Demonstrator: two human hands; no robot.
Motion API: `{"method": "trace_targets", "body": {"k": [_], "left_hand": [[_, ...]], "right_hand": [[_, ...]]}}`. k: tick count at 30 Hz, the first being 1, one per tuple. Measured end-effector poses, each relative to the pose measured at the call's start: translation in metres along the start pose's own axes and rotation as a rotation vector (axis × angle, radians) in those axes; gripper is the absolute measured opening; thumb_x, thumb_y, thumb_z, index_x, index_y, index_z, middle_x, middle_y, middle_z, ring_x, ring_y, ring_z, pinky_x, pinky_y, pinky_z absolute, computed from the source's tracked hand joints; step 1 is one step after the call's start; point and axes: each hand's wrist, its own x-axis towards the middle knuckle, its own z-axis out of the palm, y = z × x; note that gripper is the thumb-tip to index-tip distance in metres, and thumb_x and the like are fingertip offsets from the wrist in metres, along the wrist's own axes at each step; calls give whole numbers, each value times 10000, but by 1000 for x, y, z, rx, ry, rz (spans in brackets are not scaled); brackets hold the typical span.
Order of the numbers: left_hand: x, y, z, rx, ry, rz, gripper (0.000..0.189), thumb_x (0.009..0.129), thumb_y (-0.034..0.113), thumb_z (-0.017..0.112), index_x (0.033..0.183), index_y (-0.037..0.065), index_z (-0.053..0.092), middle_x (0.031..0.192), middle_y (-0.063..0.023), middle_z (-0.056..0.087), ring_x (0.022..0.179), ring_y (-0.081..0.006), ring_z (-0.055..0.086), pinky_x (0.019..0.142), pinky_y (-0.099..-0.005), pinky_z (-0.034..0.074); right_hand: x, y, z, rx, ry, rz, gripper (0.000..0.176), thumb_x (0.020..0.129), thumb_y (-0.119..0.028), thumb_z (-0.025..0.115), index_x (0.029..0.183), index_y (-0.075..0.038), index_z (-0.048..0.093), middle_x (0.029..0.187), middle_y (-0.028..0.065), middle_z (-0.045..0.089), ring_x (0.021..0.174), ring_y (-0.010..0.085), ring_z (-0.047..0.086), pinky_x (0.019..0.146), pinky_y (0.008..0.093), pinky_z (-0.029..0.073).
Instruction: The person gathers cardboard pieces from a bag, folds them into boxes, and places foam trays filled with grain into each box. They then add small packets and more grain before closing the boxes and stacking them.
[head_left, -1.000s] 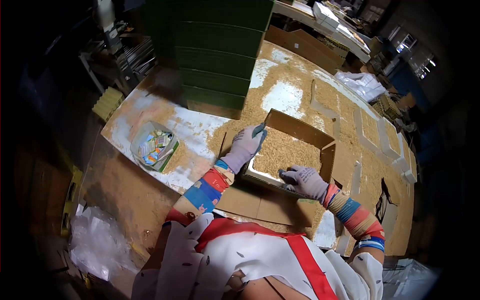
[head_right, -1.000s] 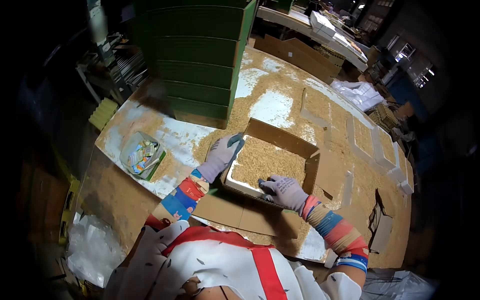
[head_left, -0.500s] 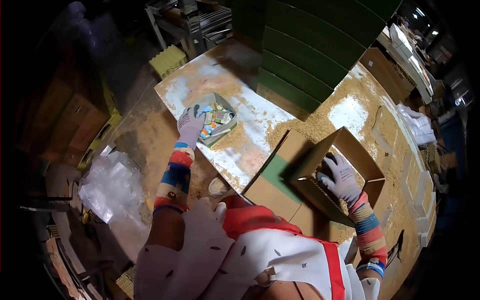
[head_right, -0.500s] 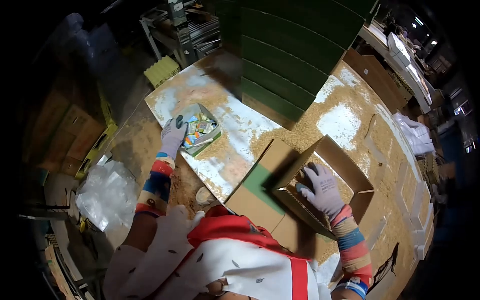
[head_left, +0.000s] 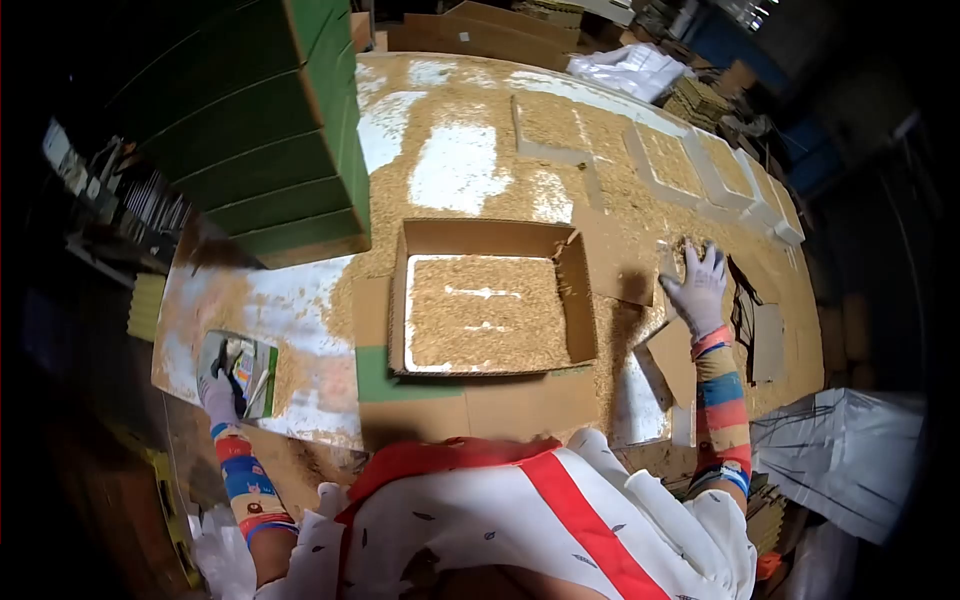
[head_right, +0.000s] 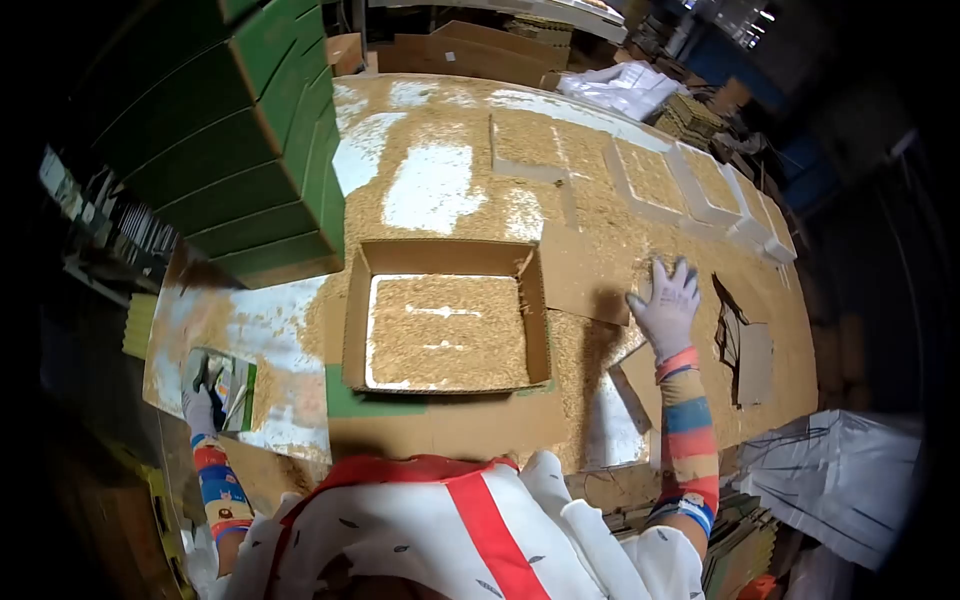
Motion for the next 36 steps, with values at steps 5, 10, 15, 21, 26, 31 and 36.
{"method": "trace_targets", "body": {"k": [5,10,15,21,26,31,36], "left_hand": [[-47,97,-76,-162,188,107,306,901,172,513,1138,26,637,1102,-183,650,987,-317,618,852,-388,473],[-156,282,-125,-394,206,758,270,878,71,553,1131,31,635,980,-148,662,840,-223,636,773,-341,495],[-224,410,-110,-280,-490,1181,330,909,223,506,1205,132,620,1025,-187,658,885,-362,648,854,-384,501],[-190,416,-62,-588,-1088,788,314,935,249,542,1168,54,620,1001,-91,669,917,-204,660,797,-324,526],[-185,409,-47,-1355,-1046,421,341,920,228,614,1138,-32,583,1000,-95,647,872,-162,643,782,-278,545],[-161,327,-99,-1507,-421,408,365,926,199,579,1177,-66,559,1000,-107,639,915,-170,632,767,-275,546],[-74,121,-77,-840,226,110,332,900,212,578,1173,26,609,1019,-128,668,917,-201,640,841,-296,489]], "right_hand": [[-3,57,179,769,-376,240,983,737,-533,722,1431,27,309,1427,267,374,1332,365,360,1084,398,313],[30,14,227,1034,-300,412,906,718,-447,772,1320,123,407,1265,237,516,1148,298,510,945,369,417],[74,-13,183,1300,-412,289,394,785,-245,742,1030,46,637,846,13,644,672,90,545,575,242,436],[68,-12,44,1729,323,181,269,909,-162,616,1070,53,609,918,32,637,775,79,561,669,219,459],[15,-66,-51,1600,473,-53,284,883,-37,626,1145,50,558,1022,76,632,917,118,590,777,243,479],[-11,-104,-65,1047,377,-898,316,662,25,662,957,-41,569,996,104,618,956,290,597,826,384,481],[0,-121,-39,294,-78,-1232,122,766,-100,593,885,-117,613,950,89,583,975,262,541,942,413,393]]}}
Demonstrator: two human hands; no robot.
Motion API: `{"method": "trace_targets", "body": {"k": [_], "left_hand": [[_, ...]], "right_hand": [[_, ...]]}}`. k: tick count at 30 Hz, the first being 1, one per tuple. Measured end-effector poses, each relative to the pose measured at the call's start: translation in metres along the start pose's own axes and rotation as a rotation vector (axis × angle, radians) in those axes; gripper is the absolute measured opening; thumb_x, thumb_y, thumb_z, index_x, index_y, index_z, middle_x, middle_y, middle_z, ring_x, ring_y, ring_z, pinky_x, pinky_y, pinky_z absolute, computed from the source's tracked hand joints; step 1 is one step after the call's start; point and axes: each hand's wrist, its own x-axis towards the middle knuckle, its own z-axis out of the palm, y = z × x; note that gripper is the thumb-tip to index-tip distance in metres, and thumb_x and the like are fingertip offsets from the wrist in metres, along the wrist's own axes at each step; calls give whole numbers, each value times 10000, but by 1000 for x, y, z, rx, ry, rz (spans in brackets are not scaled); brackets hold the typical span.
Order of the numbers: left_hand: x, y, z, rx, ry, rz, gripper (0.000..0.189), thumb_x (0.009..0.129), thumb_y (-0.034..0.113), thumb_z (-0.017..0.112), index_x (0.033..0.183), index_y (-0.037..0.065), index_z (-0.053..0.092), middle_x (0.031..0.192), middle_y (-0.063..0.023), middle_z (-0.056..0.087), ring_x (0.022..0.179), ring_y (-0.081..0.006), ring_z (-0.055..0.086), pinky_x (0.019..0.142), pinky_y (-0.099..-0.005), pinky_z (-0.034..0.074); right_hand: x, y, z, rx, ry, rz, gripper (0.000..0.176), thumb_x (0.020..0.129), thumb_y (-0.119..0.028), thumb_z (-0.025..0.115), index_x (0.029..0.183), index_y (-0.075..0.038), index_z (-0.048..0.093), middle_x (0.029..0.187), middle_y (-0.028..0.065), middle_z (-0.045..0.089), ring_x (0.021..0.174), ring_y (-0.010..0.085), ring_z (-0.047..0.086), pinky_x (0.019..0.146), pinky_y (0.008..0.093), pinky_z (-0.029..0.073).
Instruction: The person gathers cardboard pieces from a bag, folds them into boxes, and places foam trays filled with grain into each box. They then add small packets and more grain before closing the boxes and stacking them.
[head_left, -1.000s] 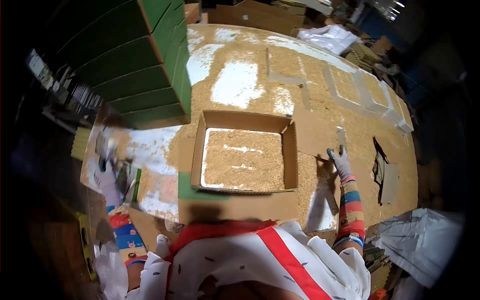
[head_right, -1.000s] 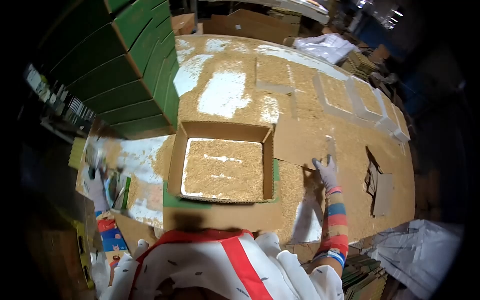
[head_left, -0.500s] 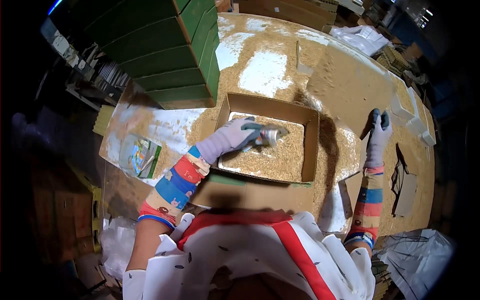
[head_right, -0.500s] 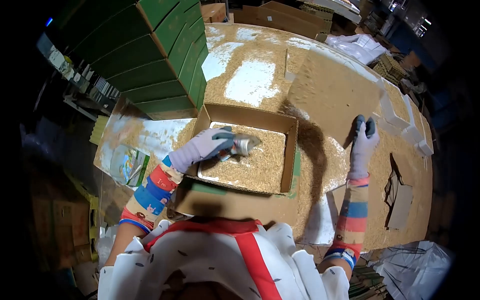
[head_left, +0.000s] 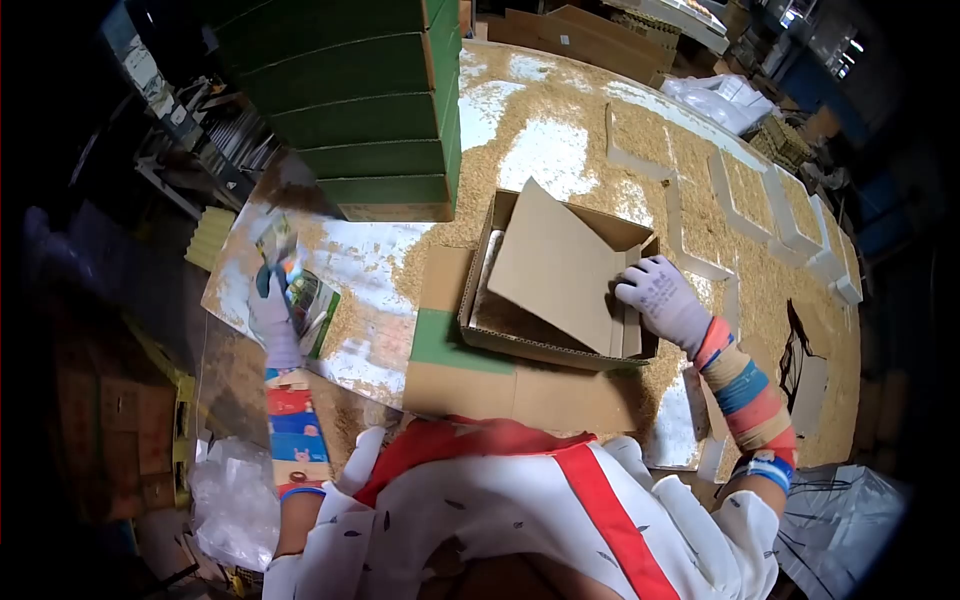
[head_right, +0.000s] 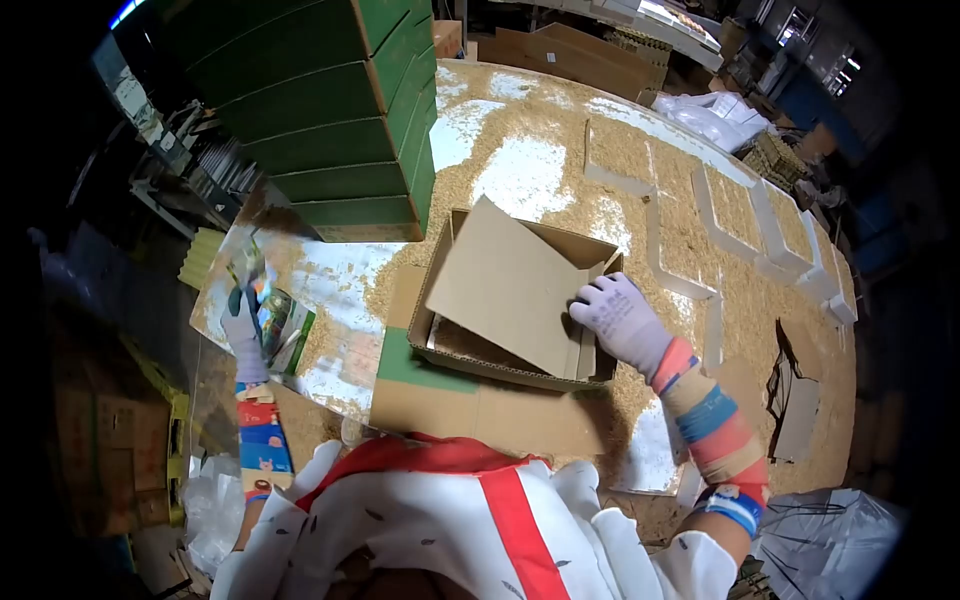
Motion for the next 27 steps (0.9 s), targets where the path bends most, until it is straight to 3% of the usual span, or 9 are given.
{"method": "trace_targets", "body": {"k": [2,3,5,8,14,17,20,24,27], "left_hand": [[28,-98,-26,409,-222,179,458,884,303,578,1280,76,545,1232,-189,580,1118,-294,562,974,-377,428],[-2,-31,-20,1025,-209,-191,650,835,381,622,1393,113,426,1370,-221,448,1271,-371,411,1077,-445,311],[-9,-20,-23,1049,-118,130,796,791,429,660,1455,147,324,1435,-230,355,1324,-420,309,1112,-486,234],[-18,20,11,286,-61,210,617,832,304,665,1368,89,448,1380,-201,429,1283,-336,385,1081,-427,305],[-76,56,145,-524,-816,-45,465,951,281,533,1364,79,463,1259,-54,554,1164,-185,503,982,-371,420],[-108,86,177,-1097,-1315,-882,457,985,329,475,1363,73,460,1296,-18,542,1192,-164,493,990,-382,427],[-127,42,232,-519,-1126,-310,580,842,316,700,1312,46,494,1215,-74,607,1162,-211,536,1026,-332,388],[-118,54,246,-47,-1133,24,734,740,336,801,1319,33,466,1217,-83,590,1178,-198,518,1002,-322,400],[-126,92,216,-437,-1203,-102,830,729,286,815,1388,36,376,1285,-102,539,1219,-206,484,1021,-326,388]], "right_hand": [[15,-8,7,-202,-184,-33,109,790,-128,554,864,-138,633,930,74,579,961,255,532,975,445,366],[24,-9,9,-307,-271,-42,120,802,-141,534,854,-149,642,920,67,576,954,252,527,991,461,352],[28,-4,26,-400,-245,-63,147,774,-179,572,795,-125,707,872,50,686,905,259,623,869,498,408],[55,-23,-25,110,-352,151,185,752,-253,594,832,-126,703,812,133,687,781,295,666,701,406,516],[29,-29,-23,227,470,196,658,780,-349,672,1330,-66,447,1271,214,507,1170,355,506,971,438,421],[-35,27,67,879,943,730,594,855,-235,668,1356,-27,425,1260,180,528,1157,275,519,989,346,419],[-88,17,121,2391,280,700,655,884,-268,652,1431,-110,329,1146,81,586,1009,156,581,877,355,492],[-44,-20,181,1595,299,675,569,884,-270,665,1365,-67,437,1185,32,582,969,124,544,852,273,461],[-32,-23,164,1518,337,659,580,881,-328,662,1323,-5,471,1238,71,568,1074,158,526,924,304,440]]}}
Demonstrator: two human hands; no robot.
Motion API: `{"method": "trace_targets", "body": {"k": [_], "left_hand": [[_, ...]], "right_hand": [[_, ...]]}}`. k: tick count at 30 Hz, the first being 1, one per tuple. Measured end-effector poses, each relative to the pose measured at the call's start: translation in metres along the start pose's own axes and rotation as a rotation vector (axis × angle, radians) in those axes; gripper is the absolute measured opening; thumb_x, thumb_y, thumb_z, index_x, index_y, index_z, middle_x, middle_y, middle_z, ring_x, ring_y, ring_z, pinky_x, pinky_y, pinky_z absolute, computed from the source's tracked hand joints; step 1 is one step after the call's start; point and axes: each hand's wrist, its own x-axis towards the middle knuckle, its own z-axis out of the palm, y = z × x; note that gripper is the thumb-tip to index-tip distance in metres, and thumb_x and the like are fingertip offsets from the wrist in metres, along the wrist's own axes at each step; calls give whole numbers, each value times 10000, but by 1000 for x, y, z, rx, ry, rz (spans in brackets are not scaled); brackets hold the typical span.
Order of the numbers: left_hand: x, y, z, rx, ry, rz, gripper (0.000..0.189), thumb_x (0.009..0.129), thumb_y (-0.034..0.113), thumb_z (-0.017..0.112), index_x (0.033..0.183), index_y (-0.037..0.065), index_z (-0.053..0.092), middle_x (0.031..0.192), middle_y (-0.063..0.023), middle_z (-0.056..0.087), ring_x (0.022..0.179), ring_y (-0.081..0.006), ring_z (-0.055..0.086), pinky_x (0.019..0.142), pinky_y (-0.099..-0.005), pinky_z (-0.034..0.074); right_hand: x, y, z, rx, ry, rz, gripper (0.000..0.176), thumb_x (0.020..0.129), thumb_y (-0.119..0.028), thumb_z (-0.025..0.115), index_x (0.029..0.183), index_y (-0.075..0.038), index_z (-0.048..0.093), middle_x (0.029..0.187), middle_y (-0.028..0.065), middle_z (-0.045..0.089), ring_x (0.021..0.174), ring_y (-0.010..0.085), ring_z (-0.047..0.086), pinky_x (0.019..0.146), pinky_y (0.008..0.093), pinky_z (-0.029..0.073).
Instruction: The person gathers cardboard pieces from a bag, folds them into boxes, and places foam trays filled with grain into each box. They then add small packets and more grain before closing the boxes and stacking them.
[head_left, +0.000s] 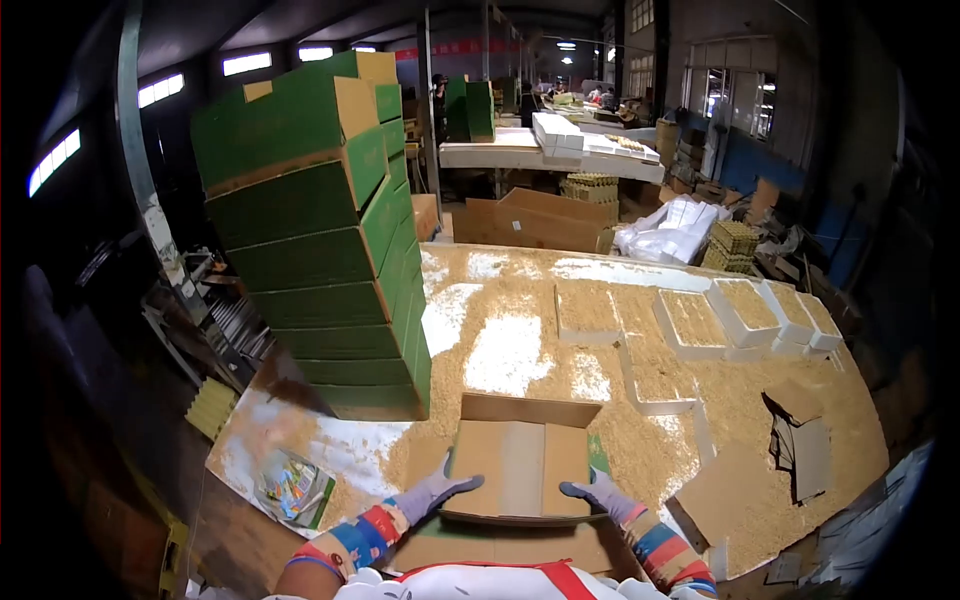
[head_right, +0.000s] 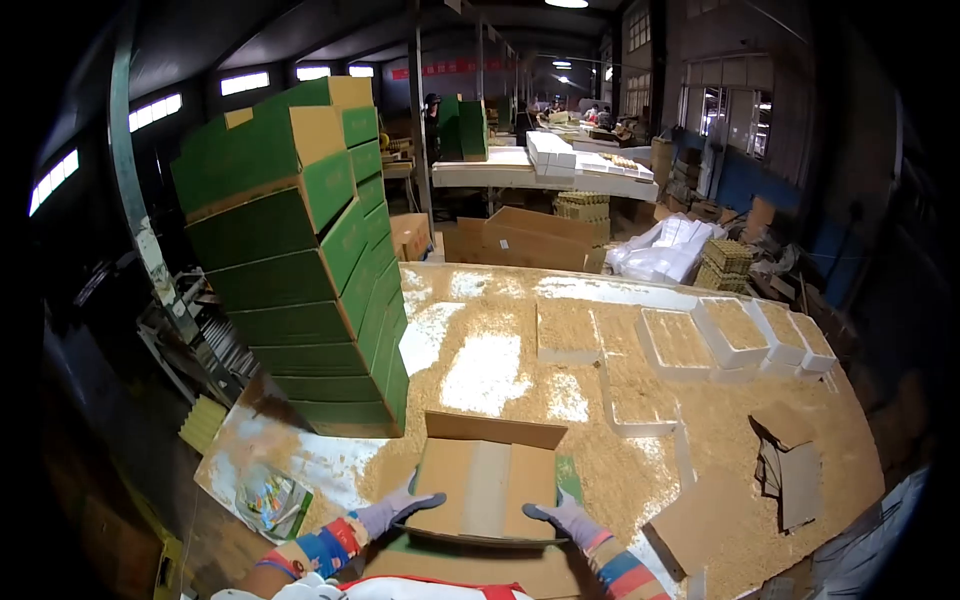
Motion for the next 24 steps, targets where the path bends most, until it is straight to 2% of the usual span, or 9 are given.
{"method": "trace_targets", "body": {"k": [5,7,11,13,15,18,20,21,24], "left_hand": [[-11,78,15,-552,-28,-66,771,779,21,701,1442,56,310,1347,-100,489,1269,-214,440,1047,-334,370],[7,100,-5,330,13,617,683,817,60,672,1423,61,356,1344,-84,497,1262,-202,450,1048,-341,370],[11,238,-47,-587,-101,425,485,931,254,554,1357,42,461,1277,-74,543,1154,-179,522,990,-325,412],[-15,320,-103,170,332,1267,499,896,291,629,1310,41,505,1205,-75,577,1027,-161,559,890,-292,455],[-47,376,-157,306,798,1598,468,901,75,605,1352,62,477,1206,-68,572,1053,-135,545,831,-239,470],[-42,424,-280,-82,931,1606,468,921,45,565,1375,60,451,1239,-60,570,1031,-148,568,809,-242,494],[16,400,-536,159,896,991,456,950,109,540,1387,45,430,1200,-56,606,988,-125,591,869,-221,472],[-15,408,-390,-33,684,1239,416,968,186,534,1347,22,482,1113,-26,641,930,-75,591,812,-186,469],[-12,410,-356,29,929,1170,408,967,294,550,1291,45,554,1014,20,646,779,-16,528,596,-169,421]], "right_hand": [[7,-8,-20,391,58,-43,556,933,-319,584,1373,-22,419,1316,93,510,1173,164,475,1009,309,387],[21,-34,-24,564,202,-130,589,938,-372,549,1384,-16,401,1348,105,487,1209,202,464,1036,335,374],[77,-118,-62,840,148,-426,626,947,-444,483,1398,-22,377,1381,125,459,1239,252,453,1054,388,369],[115,-183,-84,948,-7,-600,648,951,-480,451,1405,-26,365,1397,134,445,1254,277,448,1063,415,367],[157,-268,-100,945,-243,-767,670,955,-516,418,1411,-29,354,1414,144,431,1268,302,442,1071,441,365],[221,-405,-108,515,-249,-1075,594,969,-493,363,1383,-70,413,1385,147,464,1252,348,457,1059,493,374],[203,-516,-33,1015,-28,-834,566,953,-460,392,1334,-49,466,1352,155,490,1227,356,461,1044,486,376],[205,-547,-6,970,-81,-811,554,951,-454,402,1324,-52,479,1328,157,509,1211,348,477,1030,475,391],[186,-606,71,769,-271,-567,648,896,-570,463,1289,-58,512,1272,169,554,1102,342,549,931,486,461]]}}
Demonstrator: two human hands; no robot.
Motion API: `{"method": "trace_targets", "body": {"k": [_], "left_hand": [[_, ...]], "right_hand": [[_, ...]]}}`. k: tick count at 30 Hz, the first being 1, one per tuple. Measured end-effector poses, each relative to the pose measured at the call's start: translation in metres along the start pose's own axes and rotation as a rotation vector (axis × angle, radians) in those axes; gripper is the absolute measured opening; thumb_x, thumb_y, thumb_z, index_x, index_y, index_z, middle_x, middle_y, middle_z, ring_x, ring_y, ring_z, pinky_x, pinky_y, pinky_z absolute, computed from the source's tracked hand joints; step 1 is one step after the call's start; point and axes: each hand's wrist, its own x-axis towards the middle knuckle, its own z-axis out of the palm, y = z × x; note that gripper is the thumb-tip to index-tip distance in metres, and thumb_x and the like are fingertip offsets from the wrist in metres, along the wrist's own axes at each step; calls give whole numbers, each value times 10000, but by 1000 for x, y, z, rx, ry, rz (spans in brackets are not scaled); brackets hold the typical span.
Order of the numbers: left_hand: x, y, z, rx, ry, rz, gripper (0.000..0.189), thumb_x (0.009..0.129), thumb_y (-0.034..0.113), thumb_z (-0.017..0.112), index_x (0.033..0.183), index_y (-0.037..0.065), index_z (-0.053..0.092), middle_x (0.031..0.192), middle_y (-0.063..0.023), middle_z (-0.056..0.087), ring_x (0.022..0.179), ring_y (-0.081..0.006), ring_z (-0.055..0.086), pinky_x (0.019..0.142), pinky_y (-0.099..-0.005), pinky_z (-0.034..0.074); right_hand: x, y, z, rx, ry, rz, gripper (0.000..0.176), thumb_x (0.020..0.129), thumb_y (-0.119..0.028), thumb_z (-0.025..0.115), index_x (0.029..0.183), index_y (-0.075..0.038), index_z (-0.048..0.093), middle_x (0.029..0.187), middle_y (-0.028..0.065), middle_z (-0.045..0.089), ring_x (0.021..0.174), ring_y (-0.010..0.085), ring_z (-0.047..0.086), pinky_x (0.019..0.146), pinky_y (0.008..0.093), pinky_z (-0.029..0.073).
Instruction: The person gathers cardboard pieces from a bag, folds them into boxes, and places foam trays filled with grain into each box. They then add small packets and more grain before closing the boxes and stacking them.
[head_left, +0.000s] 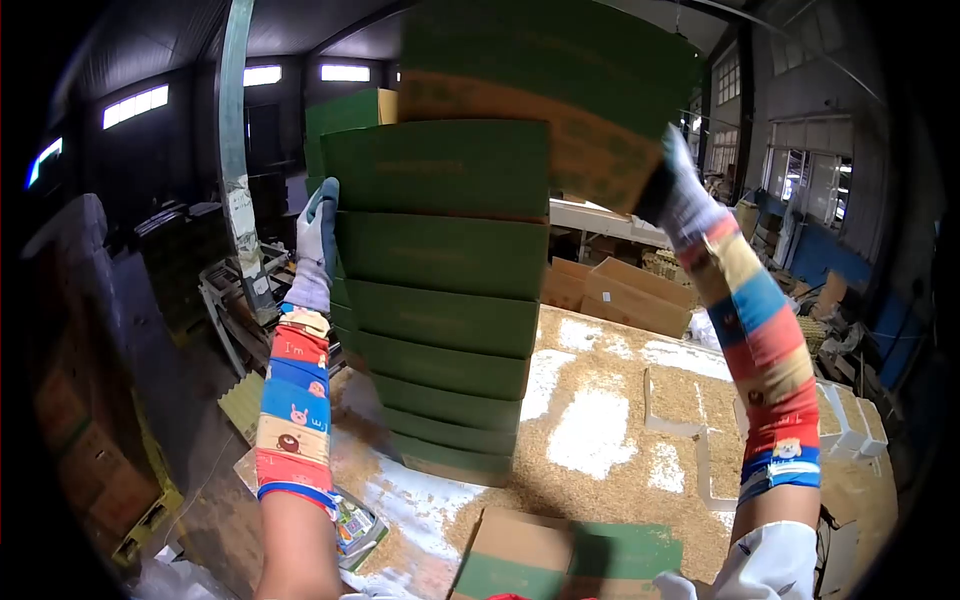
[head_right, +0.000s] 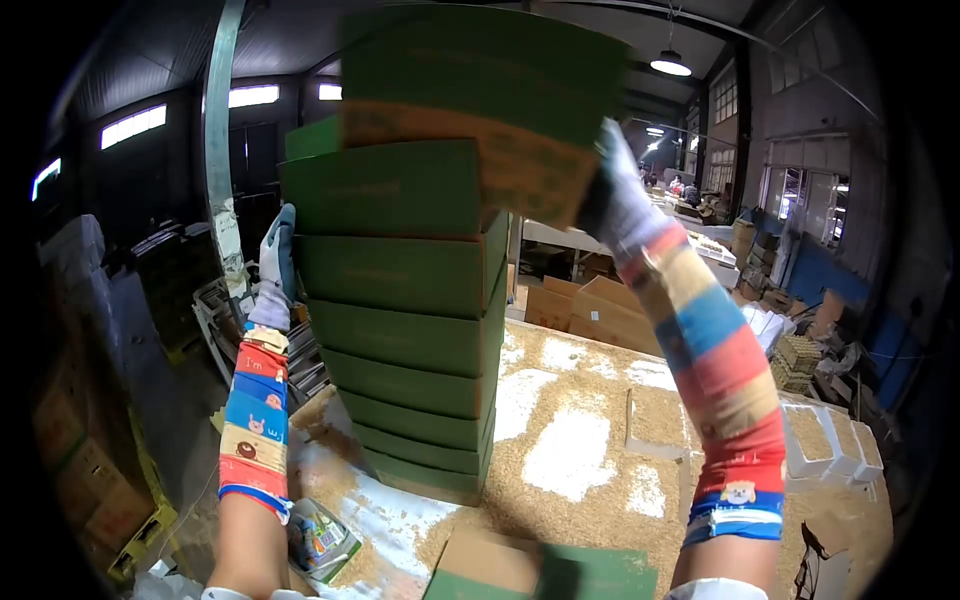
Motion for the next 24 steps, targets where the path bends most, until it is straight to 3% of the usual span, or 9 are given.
{"method": "trace_targets", "body": {"k": [1,6,12,16,17,18,20,22,24], "left_hand": [[1,-5,-9,52,-66,1,401,972,323,535,1275,62,559,939,21,643,777,-51,542,658,-198,456],[-39,44,6,-244,-196,-180,410,983,194,480,1368,67,417,1151,-25,594,928,-96,584,793,-257,509],[-29,25,8,-66,-241,-153,709,971,179,495,1484,-22,48,1215,-76,607,904,-86,599,724,-190,462],[-37,57,8,182,-291,-242,896,871,432,644,1435,-104,198,1226,-202,576,1143,-184,559,893,-255,455],[-15,18,9,265,-223,-103,987,799,538,682,1398,-132,275,1118,-174,615,970,-177,602,793,-268,487],[-25,45,8,297,-276,-192,852,878,390,652,1428,-98,222,1047,-92,637,835,-104,578,695,-231,473],[-30,56,7,150,-302,-242,861,828,430,707,1401,-80,314,889,-64,612,711,-79,533,608,-223,448],[-29,49,11,28,-279,-255,538,840,382,697,1151,-18,517,703,-24,593,575,-102,526,531,-255,444],[-8,13,21,295,-97,-12,461,846,359,683,1075,-14,536,672,-28,598,561,-119,541,522,-279,455]], "right_hand": [[10,8,19,-71,-38,105,649,900,-571,460,1295,-59,507,1273,163,553,1108,332,546,935,471,460],[60,32,15,-453,-72,90,657,920,-578,442,1327,-64,479,1282,136,548,1142,281,532,955,395,452],[77,50,-43,-428,-302,-37,616,966,-536,413,1376,-77,431,1311,96,527,1180,232,520,992,339,439],[-15,130,-102,-799,-155,-282,715,807,-340,632,1395,-22,379,1369,145,457,1245,223,452,1028,334,393],[-52,170,-128,-942,-190,-235,764,767,-291,687,1400,-9,365,1384,158,440,1261,221,435,1038,333,382],[-90,214,-151,-1066,-282,-140,820,727,-241,742,1405,5,352,1398,170,422,1278,219,418,1047,332,371],[-142,300,-173,-1176,-519,126,946,648,-143,851,1415,32,326,1427,195,388,1310,215,384,1065,329,348],[-154,370,-179,-1169,-500,315,641,685,-73,808,1247,51,524,1234,174,573,1129,215,548,954,345,443],[-164,425,-183,-886,-13,170,352,711,-25,768,1034,48,648,1000,110,678,902,191,634,826,324,499]]}}
